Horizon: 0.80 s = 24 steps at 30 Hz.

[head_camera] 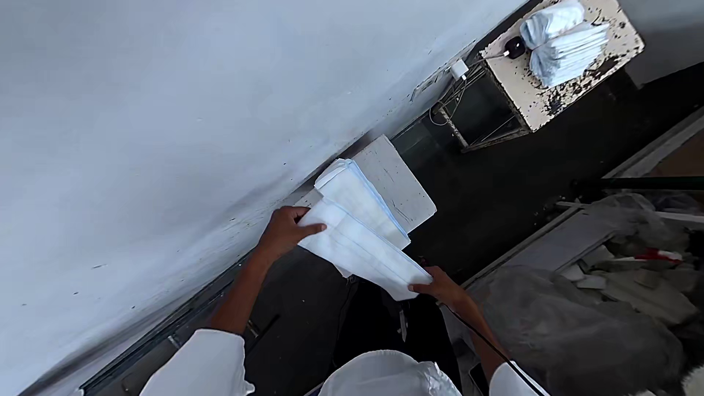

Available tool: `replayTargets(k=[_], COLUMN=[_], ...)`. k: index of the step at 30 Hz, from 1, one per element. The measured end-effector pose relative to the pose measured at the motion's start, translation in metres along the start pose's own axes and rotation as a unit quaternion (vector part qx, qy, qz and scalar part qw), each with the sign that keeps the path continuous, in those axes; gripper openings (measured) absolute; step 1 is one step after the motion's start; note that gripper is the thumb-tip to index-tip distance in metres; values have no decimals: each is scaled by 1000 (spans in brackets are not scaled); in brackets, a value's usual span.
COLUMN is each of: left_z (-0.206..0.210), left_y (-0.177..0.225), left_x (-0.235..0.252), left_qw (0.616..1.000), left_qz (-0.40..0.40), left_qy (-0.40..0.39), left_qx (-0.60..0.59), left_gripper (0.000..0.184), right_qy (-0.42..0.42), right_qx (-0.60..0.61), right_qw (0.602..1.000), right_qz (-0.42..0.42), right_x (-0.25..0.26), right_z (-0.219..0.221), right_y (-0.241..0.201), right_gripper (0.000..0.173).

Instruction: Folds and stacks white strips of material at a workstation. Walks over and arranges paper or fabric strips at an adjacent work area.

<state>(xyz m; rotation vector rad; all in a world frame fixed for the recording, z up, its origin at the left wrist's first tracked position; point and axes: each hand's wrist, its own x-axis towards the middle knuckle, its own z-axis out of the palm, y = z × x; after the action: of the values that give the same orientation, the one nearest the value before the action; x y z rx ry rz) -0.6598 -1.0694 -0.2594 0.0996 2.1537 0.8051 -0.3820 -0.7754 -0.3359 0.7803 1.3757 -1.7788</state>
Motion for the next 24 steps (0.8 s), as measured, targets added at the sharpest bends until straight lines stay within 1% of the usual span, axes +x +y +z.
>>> replayTargets(k=[3, 5, 8, 12, 15, 17, 19, 21, 23, 24], left_z=[-1, 4, 12, 16, 18, 22, 26, 31, 32, 31], left_y=[-8, -11, -25, -39, -50, -51, -45, -43, -44, -43], left_x=[48, 78, 113, 121, 119, 124, 134, 146, 156, 158], left_qw=[998, 995, 992, 991, 995, 994, 992, 990, 990, 991], left_qz=[21, 30, 41, 45, 53, 59, 52, 49, 36, 23], left_qy=[19, 25, 18, 18, 53, 77, 86, 91, 81, 65], left_qx=[59, 87, 117, 127, 71, 52, 77, 101, 111, 116], left_gripper=[24, 26, 27, 27, 26, 25, 29, 32, 37, 39], right_qy=[66, 105, 163, 222, 274, 306, 318, 322, 323, 321], right_qx=[156, 216, 271, 264, 222, 200, 185, 194, 217, 225], right_qw=[985, 971, 949, 937, 932, 927, 927, 925, 921, 920], right_qz=[-22, -21, -13, -65, -87, -84, -71, -45, -24, -18], right_x=[33, 53, 76, 86, 82, 81, 81, 83, 85, 85], right_z=[17, 29, 48, 72, 84, 89, 89, 88, 86, 86], right_y=[18, 24, 28, 33, 28, 25, 27, 29, 29, 29], right_gripper=[29, 28, 23, 21, 23, 24, 27, 26, 24, 27])
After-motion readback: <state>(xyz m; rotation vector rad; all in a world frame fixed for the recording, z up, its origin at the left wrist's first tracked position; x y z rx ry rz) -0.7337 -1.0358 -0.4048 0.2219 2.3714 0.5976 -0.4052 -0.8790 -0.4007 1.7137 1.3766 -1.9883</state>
